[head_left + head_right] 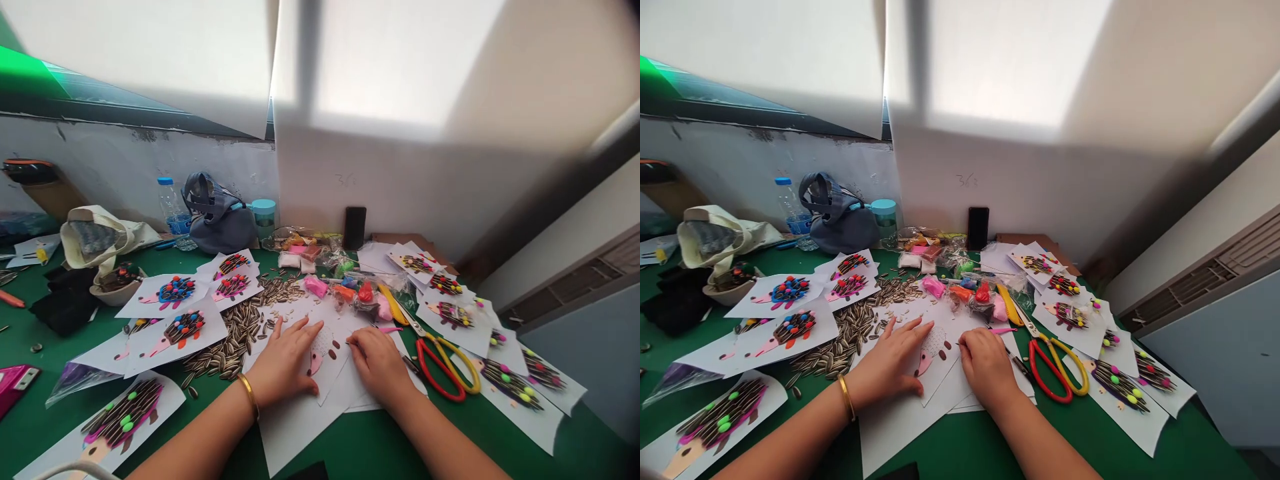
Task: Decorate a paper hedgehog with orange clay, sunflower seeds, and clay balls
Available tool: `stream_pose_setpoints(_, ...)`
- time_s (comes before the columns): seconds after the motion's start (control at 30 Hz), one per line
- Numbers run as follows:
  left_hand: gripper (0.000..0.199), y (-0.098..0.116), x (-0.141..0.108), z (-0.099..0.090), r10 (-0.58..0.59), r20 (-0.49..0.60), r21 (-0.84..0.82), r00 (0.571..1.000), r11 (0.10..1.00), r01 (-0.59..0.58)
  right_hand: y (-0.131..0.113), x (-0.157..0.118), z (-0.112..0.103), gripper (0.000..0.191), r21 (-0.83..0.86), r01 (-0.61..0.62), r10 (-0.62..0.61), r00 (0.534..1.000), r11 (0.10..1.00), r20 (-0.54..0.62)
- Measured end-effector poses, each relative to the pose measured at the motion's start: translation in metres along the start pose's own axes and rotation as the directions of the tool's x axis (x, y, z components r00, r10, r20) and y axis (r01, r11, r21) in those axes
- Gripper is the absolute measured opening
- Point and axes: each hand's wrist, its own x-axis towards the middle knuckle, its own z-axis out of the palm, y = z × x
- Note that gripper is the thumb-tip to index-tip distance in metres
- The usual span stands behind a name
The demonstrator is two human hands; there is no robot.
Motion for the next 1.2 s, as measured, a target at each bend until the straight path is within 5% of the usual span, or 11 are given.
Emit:
stream_pose_setpoints(0.3,0.082,-0.001,-0.003,-0.005,0.006,0.001,-0.005,1.0,1.0,-0.006,0.001,0.0,-0.005,0.009,-0.033,-0.044,0.044,0.999,0.998,0.001)
stream_pose_setpoints(0.53,0.089,0.011,-0.004,0.012,0.028,-0.052,0.077,0.998,0.997,-0.024,-0.003,0.001,-0.007,0.011,-0.028,-0.065,0.066,0.997,0.997,0.028)
stream_pose_setpoints(0.73,0.085,0.007,-0.004,0.009,0.046,-0.007,0.036,0.999,0.998,-0.045,-0.007,0.007,-0.005,0.012,0.015,-0.012,0.011,1.0,1.0,0.015)
stream_pose_setpoints(1.0,0.043,0.009,-0.005,0.007,0.212,0.02,0.151,0.977,0.965,-0.212,-0.006,0.011,0.008,0.012,0.004,-0.017,0.017,0.998,1.0,0.057)
stream_pose_setpoints(1.2,0.038,0.013,-0.006,0.006,0.212,0.034,0.189,0.977,0.958,-0.215,-0.008,0.013,0.006,0.013,0.009,-0.045,0.043,0.994,0.999,0.096)
